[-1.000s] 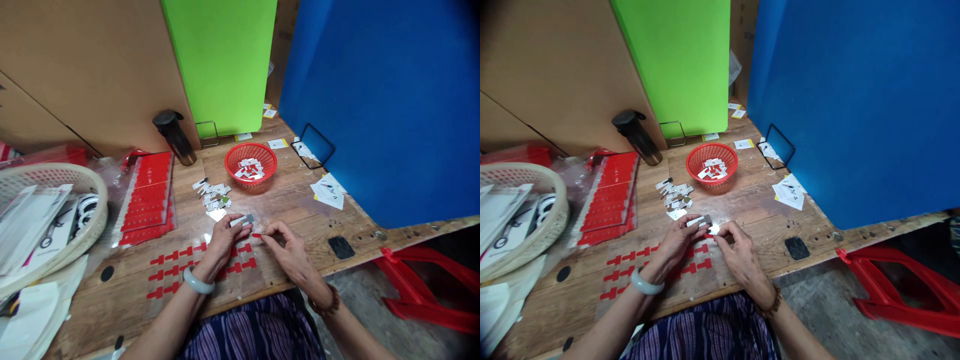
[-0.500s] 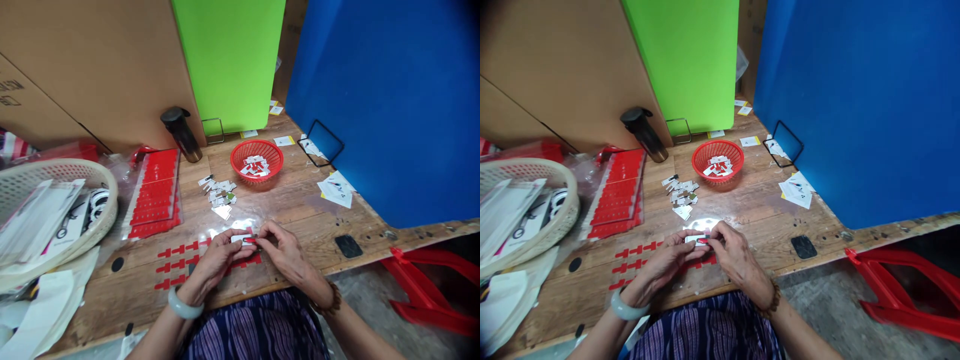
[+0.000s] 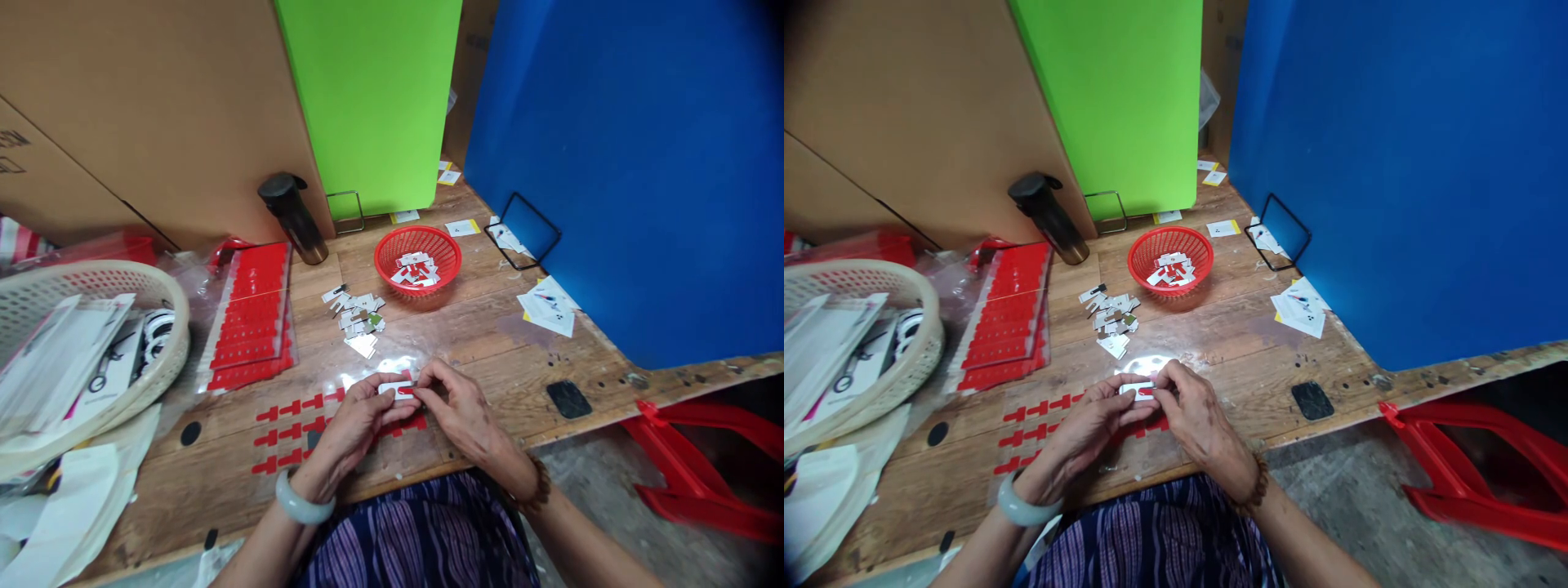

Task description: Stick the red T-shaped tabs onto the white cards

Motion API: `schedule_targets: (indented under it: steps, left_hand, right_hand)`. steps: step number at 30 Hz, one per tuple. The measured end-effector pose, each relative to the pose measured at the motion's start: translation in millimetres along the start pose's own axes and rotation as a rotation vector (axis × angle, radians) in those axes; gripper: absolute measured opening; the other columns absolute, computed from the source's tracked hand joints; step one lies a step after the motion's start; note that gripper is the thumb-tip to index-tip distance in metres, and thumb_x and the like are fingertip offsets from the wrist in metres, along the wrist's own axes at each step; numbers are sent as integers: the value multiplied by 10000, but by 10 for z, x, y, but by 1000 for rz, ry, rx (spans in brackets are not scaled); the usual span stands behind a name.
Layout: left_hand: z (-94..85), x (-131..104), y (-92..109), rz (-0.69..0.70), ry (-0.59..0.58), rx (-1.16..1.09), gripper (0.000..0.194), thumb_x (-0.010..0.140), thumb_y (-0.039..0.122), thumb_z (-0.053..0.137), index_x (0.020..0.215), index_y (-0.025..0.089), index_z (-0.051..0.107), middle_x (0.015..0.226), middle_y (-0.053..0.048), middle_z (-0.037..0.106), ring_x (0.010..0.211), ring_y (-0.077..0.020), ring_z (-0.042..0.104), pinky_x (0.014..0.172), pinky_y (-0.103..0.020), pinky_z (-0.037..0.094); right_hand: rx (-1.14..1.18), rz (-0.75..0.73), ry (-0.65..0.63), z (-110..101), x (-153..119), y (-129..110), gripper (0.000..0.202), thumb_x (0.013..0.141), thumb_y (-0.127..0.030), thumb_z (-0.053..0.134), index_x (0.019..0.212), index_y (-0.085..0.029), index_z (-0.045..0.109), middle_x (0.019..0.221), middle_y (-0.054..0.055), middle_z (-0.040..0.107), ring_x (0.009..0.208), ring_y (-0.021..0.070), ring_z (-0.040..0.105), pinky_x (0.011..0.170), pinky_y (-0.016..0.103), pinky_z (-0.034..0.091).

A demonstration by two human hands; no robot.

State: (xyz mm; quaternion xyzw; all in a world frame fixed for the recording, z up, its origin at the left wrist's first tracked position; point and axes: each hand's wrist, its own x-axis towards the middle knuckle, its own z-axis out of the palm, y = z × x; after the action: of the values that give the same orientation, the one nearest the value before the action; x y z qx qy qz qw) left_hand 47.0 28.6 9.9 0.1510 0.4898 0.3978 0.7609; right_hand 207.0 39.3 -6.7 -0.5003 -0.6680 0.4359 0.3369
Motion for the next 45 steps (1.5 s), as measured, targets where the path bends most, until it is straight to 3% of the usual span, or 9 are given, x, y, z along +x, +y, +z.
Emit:
schedule_targets:
  steps: [34, 38, 45]
  left_hand:
    - [9, 43, -7, 7, 24, -3, 190, 811, 24, 528, 961, 82, 630, 844, -109, 718, 704, -155, 711, 753, -240, 567]
    - [-7, 37, -14, 16, 3, 0, 176, 794, 58, 589, 964, 82, 628, 840, -107, 720, 709, -150, 709, 747, -229, 563]
    - [-45, 48, -69, 43, 24, 63, 334, 669, 147, 767, 966, 116, 615, 757, -67, 726, 697, -153, 710, 730, -217, 556]
  right_hand:
    - [-13, 15, -3, 1, 31, -12, 105, 811, -128, 494, 751, -214, 497, 728, -29, 542, 687, 133, 504, 647, 244, 387]
    - [-14, 17, 4, 17, 29, 6, 102, 815, -141, 493, 748, -216, 490, 721, -30, 538, 681, 134, 503, 639, 243, 388]
    - [-10, 3, 10, 56, 32, 57, 90, 807, -150, 504, 747, -218, 503, 716, -26, 552, 664, 137, 511, 617, 245, 390]
